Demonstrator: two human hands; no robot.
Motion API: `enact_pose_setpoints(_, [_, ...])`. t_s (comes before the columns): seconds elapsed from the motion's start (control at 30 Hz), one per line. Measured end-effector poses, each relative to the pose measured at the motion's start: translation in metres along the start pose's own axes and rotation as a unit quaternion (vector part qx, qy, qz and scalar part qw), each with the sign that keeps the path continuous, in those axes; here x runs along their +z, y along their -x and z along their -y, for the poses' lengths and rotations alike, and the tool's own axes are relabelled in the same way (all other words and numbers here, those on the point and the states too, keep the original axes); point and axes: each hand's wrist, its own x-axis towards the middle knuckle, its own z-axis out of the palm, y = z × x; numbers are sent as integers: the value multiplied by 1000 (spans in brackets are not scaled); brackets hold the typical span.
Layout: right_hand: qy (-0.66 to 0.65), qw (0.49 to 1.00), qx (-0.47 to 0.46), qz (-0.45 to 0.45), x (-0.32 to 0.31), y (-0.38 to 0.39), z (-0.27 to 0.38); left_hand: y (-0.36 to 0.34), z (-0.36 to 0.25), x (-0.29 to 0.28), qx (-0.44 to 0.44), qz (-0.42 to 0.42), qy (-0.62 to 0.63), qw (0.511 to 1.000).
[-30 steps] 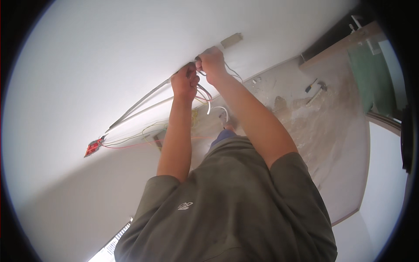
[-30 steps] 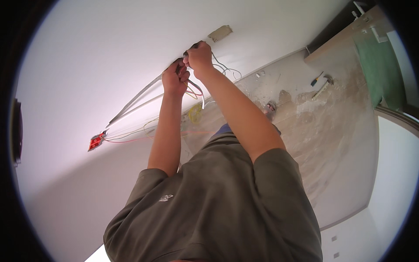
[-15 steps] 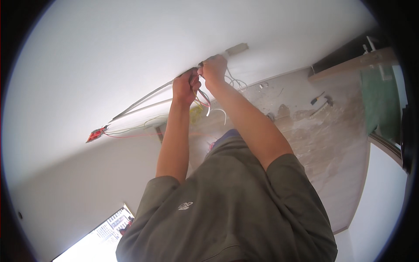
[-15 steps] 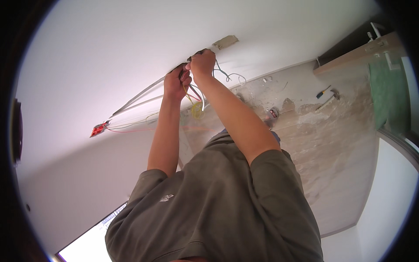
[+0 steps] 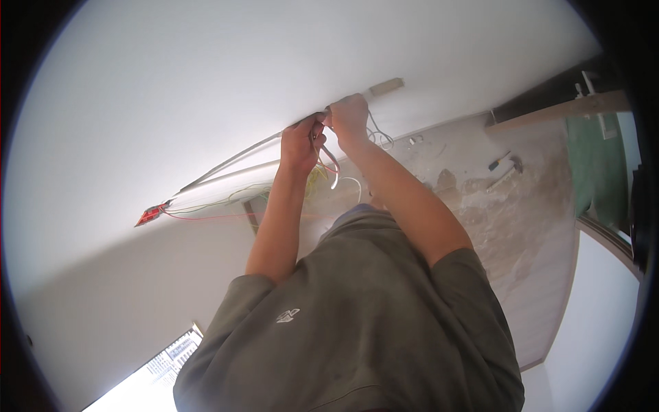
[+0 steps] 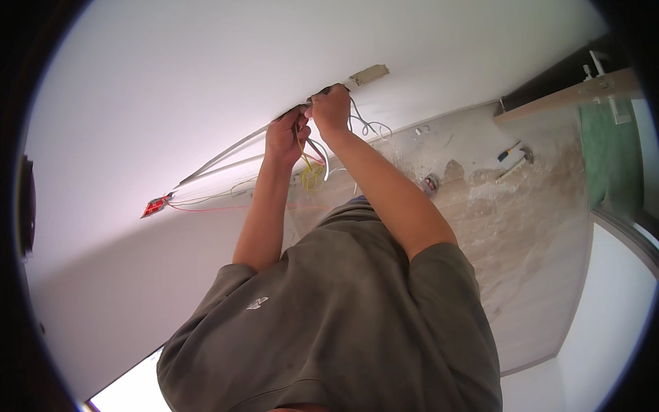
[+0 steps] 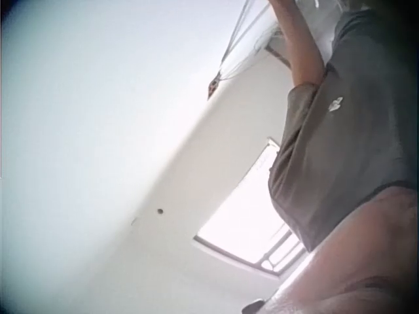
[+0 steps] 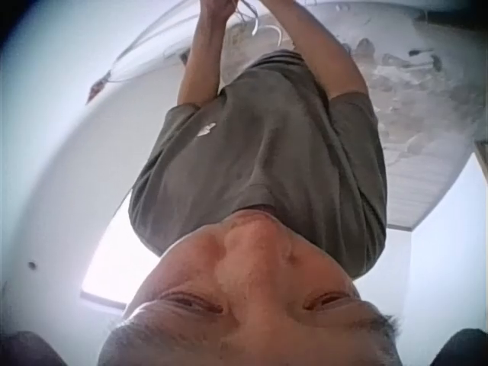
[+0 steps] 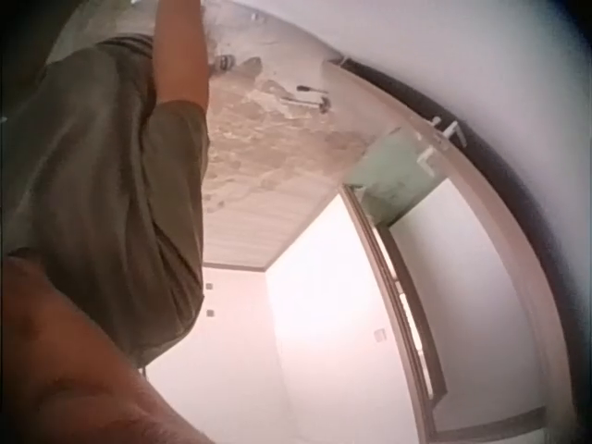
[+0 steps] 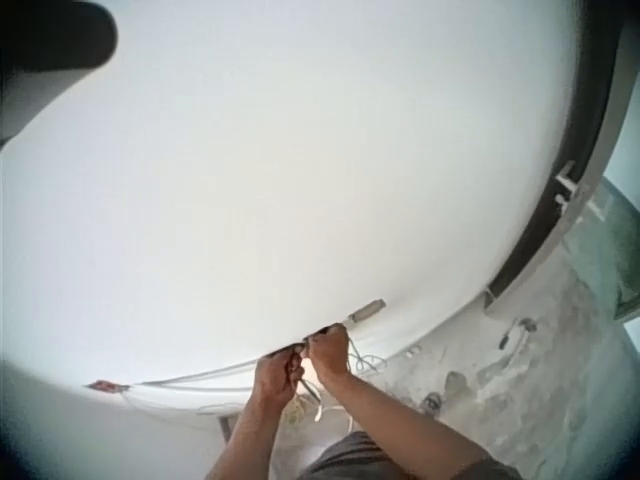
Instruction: Organizing and installing electrical wires into wall-mounted junction boxes using a hammer and pliers.
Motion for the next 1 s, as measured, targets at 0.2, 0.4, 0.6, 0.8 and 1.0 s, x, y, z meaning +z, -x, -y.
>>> enact_pose_setpoints(0.2, [-106, 978, 178, -10, -3, -1, 11, -4, -3, -1, -25, -23, 44, 998])
enact_pose_setpoints(0.4, [-113, 972, 203, -37, -3, -1, 12, -2, 0, -1, -25, -61, 15, 998])
enact_pose_setpoints(0.6, [-51, 988, 145, -7, -1, -4, 5, 2, -6, -7, -27, -1, 52, 998])
enact_pose_setpoints(0.8, [-141, 973, 180, -40, -4, -1, 15, 15, -5, -6, -37, 32, 103, 993])
enact_pose_setpoints(1.0, [-153, 969, 187, -57, -4, -2, 14, 32, -10, -9, -34, -23, 65, 997])
